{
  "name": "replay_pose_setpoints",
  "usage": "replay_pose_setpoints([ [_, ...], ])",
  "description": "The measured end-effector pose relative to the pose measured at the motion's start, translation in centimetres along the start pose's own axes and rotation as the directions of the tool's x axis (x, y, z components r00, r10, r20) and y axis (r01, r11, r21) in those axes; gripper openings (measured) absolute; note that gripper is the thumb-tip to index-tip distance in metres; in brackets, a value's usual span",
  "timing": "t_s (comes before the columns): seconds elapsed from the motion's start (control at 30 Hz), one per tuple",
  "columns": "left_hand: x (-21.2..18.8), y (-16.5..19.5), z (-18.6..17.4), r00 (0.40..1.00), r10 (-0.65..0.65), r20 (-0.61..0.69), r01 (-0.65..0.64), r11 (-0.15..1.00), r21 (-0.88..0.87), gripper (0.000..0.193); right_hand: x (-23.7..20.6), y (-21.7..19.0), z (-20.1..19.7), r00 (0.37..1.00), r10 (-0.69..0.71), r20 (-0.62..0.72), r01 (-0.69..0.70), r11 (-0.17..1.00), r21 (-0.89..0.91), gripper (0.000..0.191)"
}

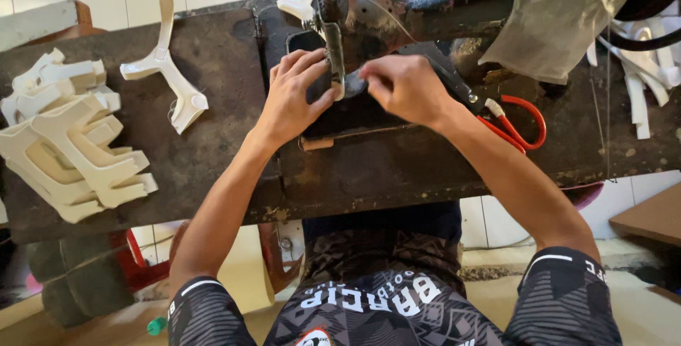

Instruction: The person sits at an industrial sewing machine and stitches white Y-shaped foam shoe components one at a time, guiding each piece under the needle. After stitching, they trim loose threads with scissors and place the finished pieces on a growing stack on the workbench.

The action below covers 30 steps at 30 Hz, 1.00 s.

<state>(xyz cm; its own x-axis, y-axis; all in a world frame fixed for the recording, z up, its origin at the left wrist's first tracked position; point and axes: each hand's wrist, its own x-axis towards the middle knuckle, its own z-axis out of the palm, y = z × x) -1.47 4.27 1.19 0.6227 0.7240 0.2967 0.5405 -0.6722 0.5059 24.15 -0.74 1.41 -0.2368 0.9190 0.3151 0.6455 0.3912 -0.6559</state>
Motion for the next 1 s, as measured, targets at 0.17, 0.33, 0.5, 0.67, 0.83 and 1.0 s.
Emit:
replay_pose_setpoints([
  [0.17,0.1,-0.3,0.2,1.0,-0.019,-0.005,0.019,0.999,-0.03,0.041,1.6,2.0,0.0,0.963,0.259,0.075,-0.264,0.962,0.074,0.018],
  [0.33,0.1,-0.4,0.5,0.998,0.011,-0.058,-0.012,1.0,-0.012,0.04,2.8,5.7,1.9,0.996,0.059,-0.07,-0.024,0.907,0.42,0.035],
  [0.5,0.1,-0.3,0.4,0.998,0.023,-0.062,-0.023,1.0,0.0,0.034,2.1,7.9,3.2,0.948,0.317,0.026,-0.27,0.758,0.593,0.018],
  [0.67,0.0,-0.1,0.0,0.994,0.079,-0.076,-0.078,0.997,0.017,0.033,1.7,7.7,2.8,0.934,0.35,0.077,-0.35,0.844,0.406,0.02],
  [0.83,-0.4,0.7,-0.3,0.988,0.086,-0.125,-0.067,0.987,0.146,0.026,1.8,6.3,2.5,0.989,0.137,0.057,-0.138,0.71,0.69,0.026],
  [1.0,-1.0,1.6,-0.2,0.984,0.067,-0.166,-0.035,0.981,0.191,0.026,1.9,5.9,2.6,0.993,0.095,0.067,-0.113,0.65,0.752,0.026],
])
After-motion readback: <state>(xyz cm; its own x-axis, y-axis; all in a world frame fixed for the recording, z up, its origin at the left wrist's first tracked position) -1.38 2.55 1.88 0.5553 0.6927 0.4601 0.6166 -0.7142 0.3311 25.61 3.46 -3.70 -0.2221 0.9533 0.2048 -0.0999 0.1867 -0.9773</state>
